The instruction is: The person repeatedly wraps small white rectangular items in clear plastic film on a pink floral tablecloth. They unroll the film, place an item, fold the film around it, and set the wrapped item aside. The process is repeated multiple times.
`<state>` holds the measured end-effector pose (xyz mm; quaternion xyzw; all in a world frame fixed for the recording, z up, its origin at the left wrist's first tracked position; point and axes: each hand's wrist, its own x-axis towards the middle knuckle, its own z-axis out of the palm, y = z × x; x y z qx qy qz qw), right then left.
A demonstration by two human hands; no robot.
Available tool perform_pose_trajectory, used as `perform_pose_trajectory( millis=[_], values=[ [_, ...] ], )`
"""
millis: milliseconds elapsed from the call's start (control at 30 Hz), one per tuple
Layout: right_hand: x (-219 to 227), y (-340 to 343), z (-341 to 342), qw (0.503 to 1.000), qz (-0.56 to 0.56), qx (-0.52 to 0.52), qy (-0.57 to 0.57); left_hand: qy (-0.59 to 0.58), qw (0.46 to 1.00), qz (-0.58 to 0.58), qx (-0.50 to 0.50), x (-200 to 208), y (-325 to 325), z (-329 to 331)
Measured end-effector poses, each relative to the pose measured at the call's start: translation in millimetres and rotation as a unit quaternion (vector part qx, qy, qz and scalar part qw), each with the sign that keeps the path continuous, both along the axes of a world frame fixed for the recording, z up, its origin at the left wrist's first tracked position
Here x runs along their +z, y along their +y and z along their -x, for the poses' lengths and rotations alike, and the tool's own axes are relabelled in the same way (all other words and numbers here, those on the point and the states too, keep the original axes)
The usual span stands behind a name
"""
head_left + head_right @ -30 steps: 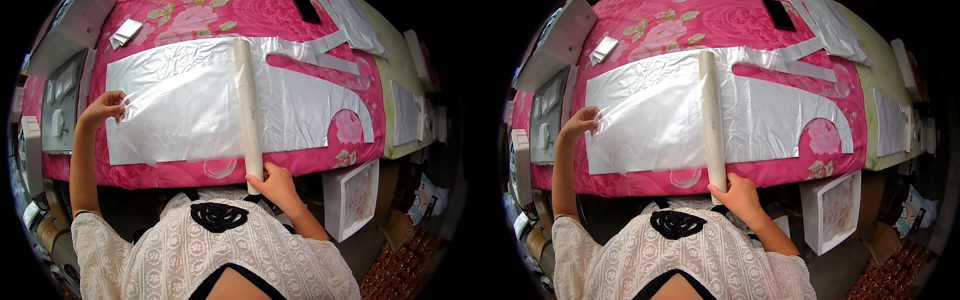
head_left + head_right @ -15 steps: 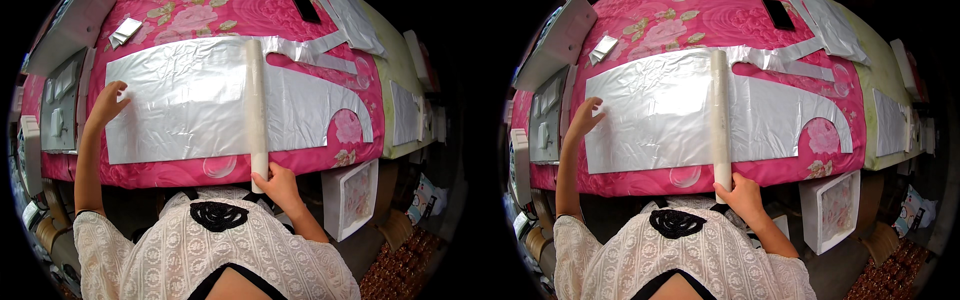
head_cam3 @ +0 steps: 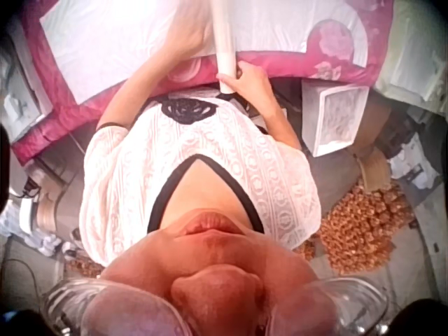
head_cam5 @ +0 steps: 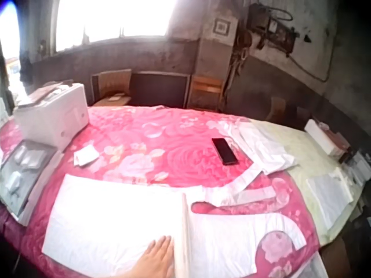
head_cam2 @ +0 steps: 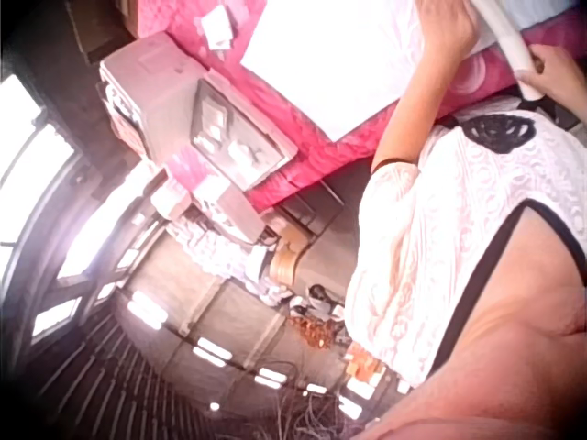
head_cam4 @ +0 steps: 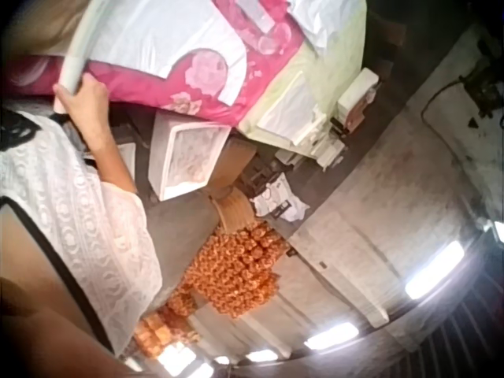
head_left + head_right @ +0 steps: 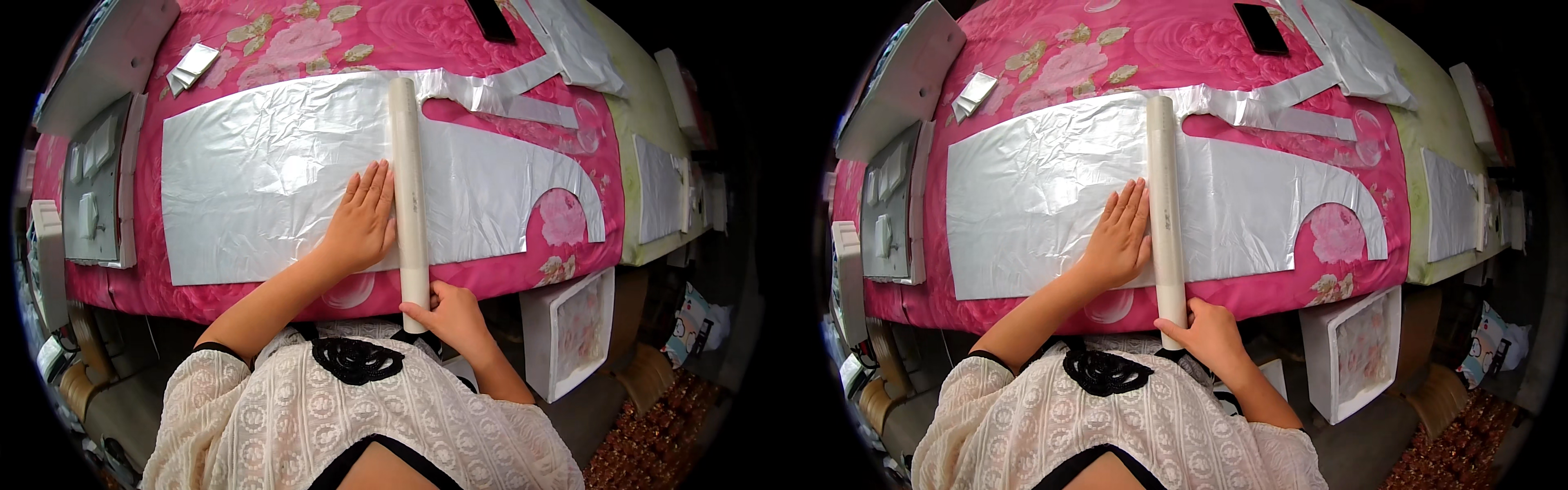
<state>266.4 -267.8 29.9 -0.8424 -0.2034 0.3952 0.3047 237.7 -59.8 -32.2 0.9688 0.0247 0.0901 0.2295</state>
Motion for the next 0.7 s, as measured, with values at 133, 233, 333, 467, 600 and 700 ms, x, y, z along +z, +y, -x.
perform_pose_trajectory(
  millis=[133,233,333,467,600,700],
  values=[
    [10.9,34.0,-48.4,0.995,0.006,0.045,-0.094,0.015,0.999,-0.040,-0.004,1.1,-1.7,-0.9],
    [4.2,89.4,-104.0,0.990,-0.073,0.021,-0.122,0.022,0.999,-0.049,-0.005,1.2,-1.6,-2.1],
    [-15.9,140.8,-157.6,0.992,-0.102,-0.024,-0.072,0.035,0.998,-0.052,-0.006,2.9,-2.3,-4.0],
    [-44.7,174.0,-198.9,0.892,-0.356,-0.215,0.177,0.044,0.998,-0.035,-0.003,5.8,-2.3,-3.6],
    [-49.7,163.3,-236.3,0.675,-0.572,-0.325,0.333,0.049,0.998,-0.031,-0.003,8.8,-1.3,-3.5],
    [-30.2,120.9,-302.5,0.642,-0.602,-0.380,0.283,0.050,0.998,-0.043,-0.001,7.7,-0.9,-1.6]
  ],
)
